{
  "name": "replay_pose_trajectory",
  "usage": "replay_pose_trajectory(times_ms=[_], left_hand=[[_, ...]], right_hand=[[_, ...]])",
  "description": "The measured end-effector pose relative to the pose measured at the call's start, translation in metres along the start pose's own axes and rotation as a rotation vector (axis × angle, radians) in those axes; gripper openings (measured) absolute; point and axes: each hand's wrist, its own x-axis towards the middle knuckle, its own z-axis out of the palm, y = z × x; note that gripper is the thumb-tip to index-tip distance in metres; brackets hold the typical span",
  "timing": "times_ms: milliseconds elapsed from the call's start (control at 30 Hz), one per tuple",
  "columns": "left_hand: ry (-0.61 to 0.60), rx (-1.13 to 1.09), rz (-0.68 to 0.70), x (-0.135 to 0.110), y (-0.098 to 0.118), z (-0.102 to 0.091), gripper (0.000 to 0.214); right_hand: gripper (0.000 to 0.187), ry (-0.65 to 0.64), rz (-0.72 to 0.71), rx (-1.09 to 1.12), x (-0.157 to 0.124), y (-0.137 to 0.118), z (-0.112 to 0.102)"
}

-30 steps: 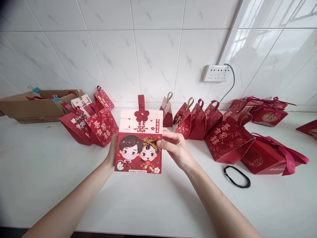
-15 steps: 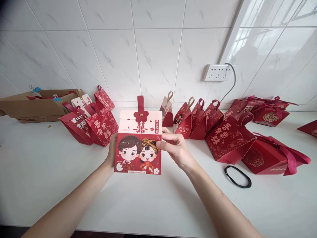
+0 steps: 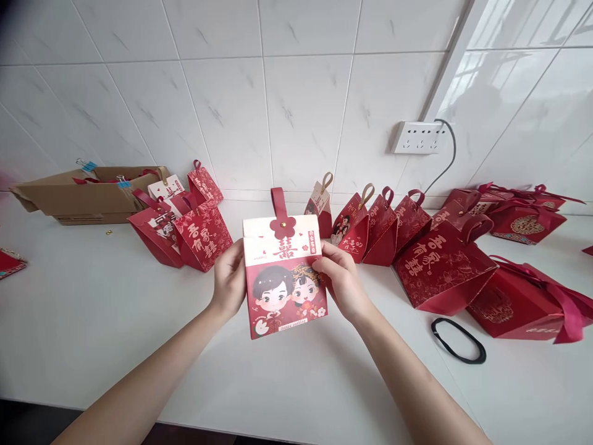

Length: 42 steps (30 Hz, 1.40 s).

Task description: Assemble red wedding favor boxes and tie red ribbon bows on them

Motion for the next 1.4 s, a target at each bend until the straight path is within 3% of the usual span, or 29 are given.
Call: replay_pose_trajectory(times_ms=[167,433,633,800,967,1100,1233,1400], left_hand=[[-0.008,0.114,0.072,-0.002,0.005,0.002,0.018],[0.002,0.091,-0.006,-0.003,0.005,-0.001,0.016],[-0.006,-0.043,-0.079,0.001,0.002,-0.009,0.057],[-0.139,-0.125,0.020,0.004,0.003,-0.012,0.038],[-0.265,-0.037,0.170,-0.003,0.005,-0.009,0.045],[-0.336,0.005,0.084,-0.009,0.009,-0.005,0.045],[-0.317,0.067,0.052,-0.011,0.012,-0.005,0.045],[-0.235,0.102,-0.005,-0.009,0.012,-0.009,0.041]], right_hand=[[0.019,-0.004,0.064,-0.033,0.001,0.002,-0.001],[0.026,-0.072,0.055,-0.065,-0.001,0.003,0.000],[0.028,-0.128,0.006,-0.147,-0.002,0.005,-0.005],[0.023,-0.110,-0.036,-0.135,-0.002,0.006,-0.007],[0.019,-0.081,0.029,-0.082,-0.002,0.008,-0.005],[0.016,-0.008,-0.005,-0.120,0.000,0.010,-0.005],[0.037,0.072,0.038,-0.174,0.001,0.010,-0.003],[0.040,0.087,-0.014,-0.216,0.000,0.006,-0.001]])
